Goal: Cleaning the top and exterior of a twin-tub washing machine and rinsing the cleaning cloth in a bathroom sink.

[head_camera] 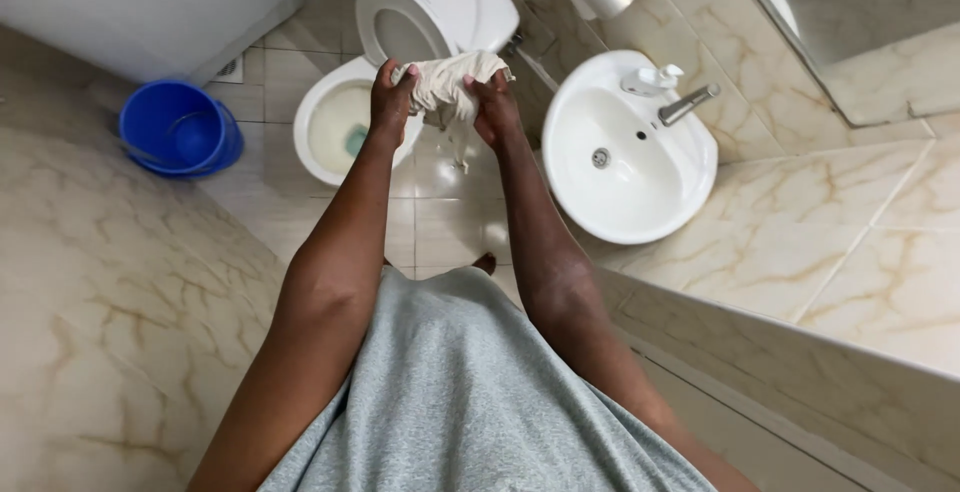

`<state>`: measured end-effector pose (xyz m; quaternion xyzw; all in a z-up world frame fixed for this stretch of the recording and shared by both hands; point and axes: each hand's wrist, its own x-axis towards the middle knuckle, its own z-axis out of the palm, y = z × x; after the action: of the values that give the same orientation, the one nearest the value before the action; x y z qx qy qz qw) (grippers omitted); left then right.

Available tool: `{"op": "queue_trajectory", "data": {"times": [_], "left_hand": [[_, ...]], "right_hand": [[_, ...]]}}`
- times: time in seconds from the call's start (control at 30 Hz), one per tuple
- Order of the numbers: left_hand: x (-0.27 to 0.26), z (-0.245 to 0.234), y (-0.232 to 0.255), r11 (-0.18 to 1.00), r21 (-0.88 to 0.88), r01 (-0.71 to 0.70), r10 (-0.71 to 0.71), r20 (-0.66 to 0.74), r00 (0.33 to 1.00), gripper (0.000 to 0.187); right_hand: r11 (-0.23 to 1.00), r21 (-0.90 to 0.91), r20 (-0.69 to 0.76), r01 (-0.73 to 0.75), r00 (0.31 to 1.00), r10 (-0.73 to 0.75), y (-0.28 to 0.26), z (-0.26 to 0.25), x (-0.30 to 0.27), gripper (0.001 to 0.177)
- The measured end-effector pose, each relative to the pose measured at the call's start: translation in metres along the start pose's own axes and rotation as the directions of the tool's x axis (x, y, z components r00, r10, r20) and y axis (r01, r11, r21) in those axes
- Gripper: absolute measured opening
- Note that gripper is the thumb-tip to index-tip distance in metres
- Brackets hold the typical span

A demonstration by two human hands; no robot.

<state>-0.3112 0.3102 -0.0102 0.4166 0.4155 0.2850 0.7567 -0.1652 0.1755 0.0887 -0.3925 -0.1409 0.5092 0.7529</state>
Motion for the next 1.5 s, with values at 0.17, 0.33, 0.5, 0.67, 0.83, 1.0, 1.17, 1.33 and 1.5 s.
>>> {"op": "queue_trajectory", "data": {"times": [0.17, 0.33, 0.5, 0.67, 0.83, 1.0, 1.17, 1.33, 1.5], "left_hand": [[-0.019, -0.068, 0.086, 0.992, -0.127, -0.001, -0.013, -0.113, 0.994, 0.091], [0.028, -0.152, 0.095, 0.983, 0.120, -0.142, 0.162, -0.175, 0.971, 0.076], [0.012, -0.181, 0.170, 0.871, 0.452, 0.190, 0.072, -0.500, 0.863, 0.070], [0.058, -0.227, 0.182, 0.898, 0.437, 0.054, 0.260, -0.625, 0.736, 0.070], [0.109, -0.268, 0.196, 0.983, 0.115, -0.144, 0.183, -0.686, 0.704, 0.059], [0.120, -0.294, 0.241, 0.944, 0.068, -0.324, 0.300, -0.591, 0.749, 0.067], [0.131, -0.318, 0.301, 0.971, 0.200, -0.127, 0.220, -0.564, 0.796, 0.084], [0.216, -0.394, 0.299, 0.969, 0.236, -0.077, 0.204, -0.577, 0.791, 0.082], [0.316, -0.481, 0.265, 0.922, 0.361, -0.141, 0.313, -0.479, 0.820, 0.057]], "right_hand": [[0.979, -0.199, -0.010, -0.050, 0.999, 0.049, 0.046, 0.064, 0.041, 0.042], [0.964, -0.235, -0.054, -0.120, 0.992, 0.111, 0.070, 0.131, 0.086, 0.039], [0.981, -0.139, -0.072, -0.135, 0.989, 0.126, 0.097, 0.179, 0.136, 0.028], [0.851, -0.515, -0.113, -0.102, 0.992, 0.051, 0.121, 0.198, 0.200, 0.028], [0.747, -0.664, -0.050, 0.014, 0.997, -0.063, 0.170, 0.177, 0.303, 0.042], [0.389, -0.916, -0.083, 0.099, 0.901, -0.426, 0.191, 0.199, 0.367, 0.056], [0.578, -0.813, -0.101, 0.069, 0.961, -0.257, 0.201, 0.262, 0.417, 0.043], [0.481, -0.862, 0.021, 0.162, 0.958, -0.286, 0.240, 0.290, 0.502, 0.020], [0.335, -0.942, -0.008, -0.014, 1.000, 0.019, 0.266, 0.289, 0.592, 0.017]]}}
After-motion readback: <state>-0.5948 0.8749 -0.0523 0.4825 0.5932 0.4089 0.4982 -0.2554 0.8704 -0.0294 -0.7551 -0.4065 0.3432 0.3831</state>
